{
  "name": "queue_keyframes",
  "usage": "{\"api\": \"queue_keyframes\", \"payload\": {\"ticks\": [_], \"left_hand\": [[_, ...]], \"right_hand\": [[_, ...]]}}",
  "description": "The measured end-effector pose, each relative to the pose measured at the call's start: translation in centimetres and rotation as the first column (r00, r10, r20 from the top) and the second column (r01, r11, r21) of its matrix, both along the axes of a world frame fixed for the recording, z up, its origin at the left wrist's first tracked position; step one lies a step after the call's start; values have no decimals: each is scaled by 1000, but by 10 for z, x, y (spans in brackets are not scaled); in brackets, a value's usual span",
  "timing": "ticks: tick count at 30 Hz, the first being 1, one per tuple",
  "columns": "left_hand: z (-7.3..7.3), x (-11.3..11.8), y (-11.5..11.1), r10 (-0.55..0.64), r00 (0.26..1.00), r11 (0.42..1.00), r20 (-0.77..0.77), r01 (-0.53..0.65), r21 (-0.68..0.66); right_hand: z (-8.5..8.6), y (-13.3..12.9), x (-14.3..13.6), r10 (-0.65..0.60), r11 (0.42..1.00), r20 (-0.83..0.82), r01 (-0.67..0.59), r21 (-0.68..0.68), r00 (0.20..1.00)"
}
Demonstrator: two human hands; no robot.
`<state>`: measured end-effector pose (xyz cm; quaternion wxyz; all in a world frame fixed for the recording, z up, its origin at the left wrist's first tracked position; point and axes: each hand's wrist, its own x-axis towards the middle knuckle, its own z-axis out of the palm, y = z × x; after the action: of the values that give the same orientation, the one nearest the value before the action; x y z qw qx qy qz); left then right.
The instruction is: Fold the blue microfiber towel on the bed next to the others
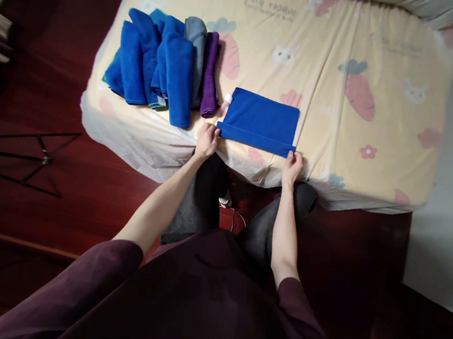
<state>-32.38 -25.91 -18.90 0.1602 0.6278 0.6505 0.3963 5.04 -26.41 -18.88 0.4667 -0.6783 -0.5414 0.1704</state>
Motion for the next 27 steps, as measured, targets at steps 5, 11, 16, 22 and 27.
{"api": "queue_keyframes", "payload": {"ticks": [5, 11, 16, 22, 27], "left_hand": [[-4, 0, -1, 37, 999, 999, -14, -36, 37], [-5, 0, -2, 51, 998, 998, -22, -50, 27], [-1, 2, -3, 61, 997, 997, -39, -63, -35], [4, 5, -6, 75, 995, 994, -73, -81, -76], [13, 7, -10, 73, 994, 997, -83, -72, 12]], "right_hand": [[-2, 0, 2, -31, 999, 57, 31, 10, 998], [0, -2, 1, -67, 998, 122, 67, -1, 990], [2, -1, 3, -71, 997, 136, 73, -11, 988], [7, 0, 3, -64, 997, 139, 70, -42, 988], [10, -1, 3, -71, 996, 104, 64, 67, 992]]}}
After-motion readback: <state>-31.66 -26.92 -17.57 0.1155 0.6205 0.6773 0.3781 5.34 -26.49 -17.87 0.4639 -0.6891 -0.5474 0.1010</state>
